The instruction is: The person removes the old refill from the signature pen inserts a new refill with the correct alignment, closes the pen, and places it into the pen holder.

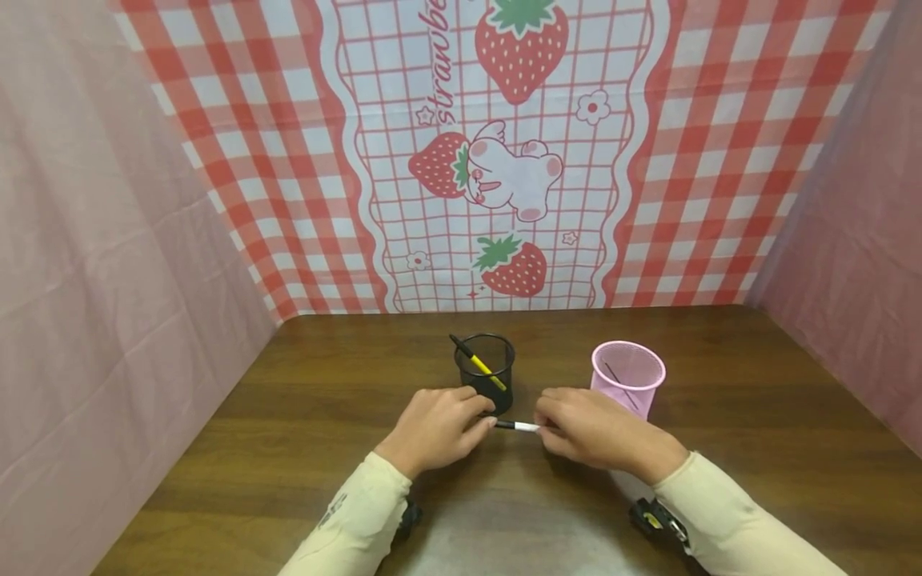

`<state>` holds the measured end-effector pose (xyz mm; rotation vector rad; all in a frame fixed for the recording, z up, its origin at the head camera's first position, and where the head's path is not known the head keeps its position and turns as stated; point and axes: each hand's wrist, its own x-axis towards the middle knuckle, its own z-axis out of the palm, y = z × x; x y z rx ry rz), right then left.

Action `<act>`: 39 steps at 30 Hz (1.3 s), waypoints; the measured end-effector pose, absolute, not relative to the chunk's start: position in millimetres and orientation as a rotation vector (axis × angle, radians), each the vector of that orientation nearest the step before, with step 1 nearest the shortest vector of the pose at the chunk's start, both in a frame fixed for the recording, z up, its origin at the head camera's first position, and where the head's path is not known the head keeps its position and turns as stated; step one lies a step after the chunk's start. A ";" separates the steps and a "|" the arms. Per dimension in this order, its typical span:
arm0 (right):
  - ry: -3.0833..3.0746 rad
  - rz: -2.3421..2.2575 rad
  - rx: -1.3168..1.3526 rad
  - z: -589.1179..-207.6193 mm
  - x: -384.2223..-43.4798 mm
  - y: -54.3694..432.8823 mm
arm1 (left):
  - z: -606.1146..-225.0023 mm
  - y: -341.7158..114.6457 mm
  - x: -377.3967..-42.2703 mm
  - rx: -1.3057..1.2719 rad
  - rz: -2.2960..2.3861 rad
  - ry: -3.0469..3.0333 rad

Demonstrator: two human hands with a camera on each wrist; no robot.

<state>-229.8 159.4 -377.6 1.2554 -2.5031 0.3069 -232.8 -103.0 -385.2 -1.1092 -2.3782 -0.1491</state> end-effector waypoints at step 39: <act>-2.353 0.363 1.268 -379.4 -230.4 159.8 | -384.5 -101.1 -235.7 -1.144 -0.415 -2.395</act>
